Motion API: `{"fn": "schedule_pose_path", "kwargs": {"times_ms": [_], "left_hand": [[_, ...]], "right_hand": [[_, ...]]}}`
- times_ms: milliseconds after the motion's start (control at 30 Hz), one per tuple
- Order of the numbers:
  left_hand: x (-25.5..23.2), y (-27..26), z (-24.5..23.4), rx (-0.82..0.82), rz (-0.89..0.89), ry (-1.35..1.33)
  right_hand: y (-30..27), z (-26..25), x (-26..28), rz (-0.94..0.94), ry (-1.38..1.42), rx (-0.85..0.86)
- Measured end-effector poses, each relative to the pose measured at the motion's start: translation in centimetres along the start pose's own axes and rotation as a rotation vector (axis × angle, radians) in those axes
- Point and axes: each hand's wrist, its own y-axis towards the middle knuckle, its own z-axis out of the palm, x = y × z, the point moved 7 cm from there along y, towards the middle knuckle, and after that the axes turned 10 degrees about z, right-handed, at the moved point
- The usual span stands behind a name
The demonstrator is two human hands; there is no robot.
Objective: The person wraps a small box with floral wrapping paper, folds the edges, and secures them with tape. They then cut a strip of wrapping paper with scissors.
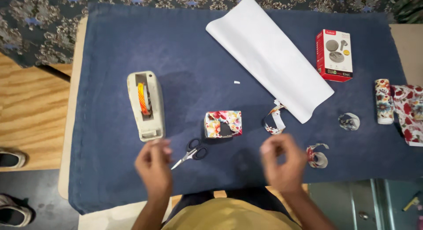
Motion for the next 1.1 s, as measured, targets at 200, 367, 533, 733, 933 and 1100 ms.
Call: {"fn": "schedule_pose_path", "kwargs": {"times_ms": [200, 367, 533, 733, 933, 1100], "left_hand": [[2.1, -0.8, -6.2, -0.379, -0.201, 0.007], [1.7, 0.1, -5.0, -0.343, -0.464, 0.075], [1.2, 0.8, -3.1, -0.291, -0.473, -0.009], [1.8, 1.6, -3.4, -0.272, -0.421, -0.008], [2.2, 1.5, -3.7, -0.233, -0.464, -0.061], [2.2, 1.3, -4.1, -0.216, -0.502, -0.068]], "right_hand": [[-6.3, 9.7, 7.1, -0.481, -0.154, 0.704], [-6.9, 16.0, 5.6, -0.742, -0.546, 0.640], [-5.9, 18.3, 2.7, -0.603, -0.579, 0.704], [-5.1, 18.7, 1.1, -0.363, -0.753, 0.802], [-4.1, 18.9, 3.3, -0.229, -0.786, 0.948], [-3.0, 18.2, 6.4, 0.093, -0.443, 1.137]]}}
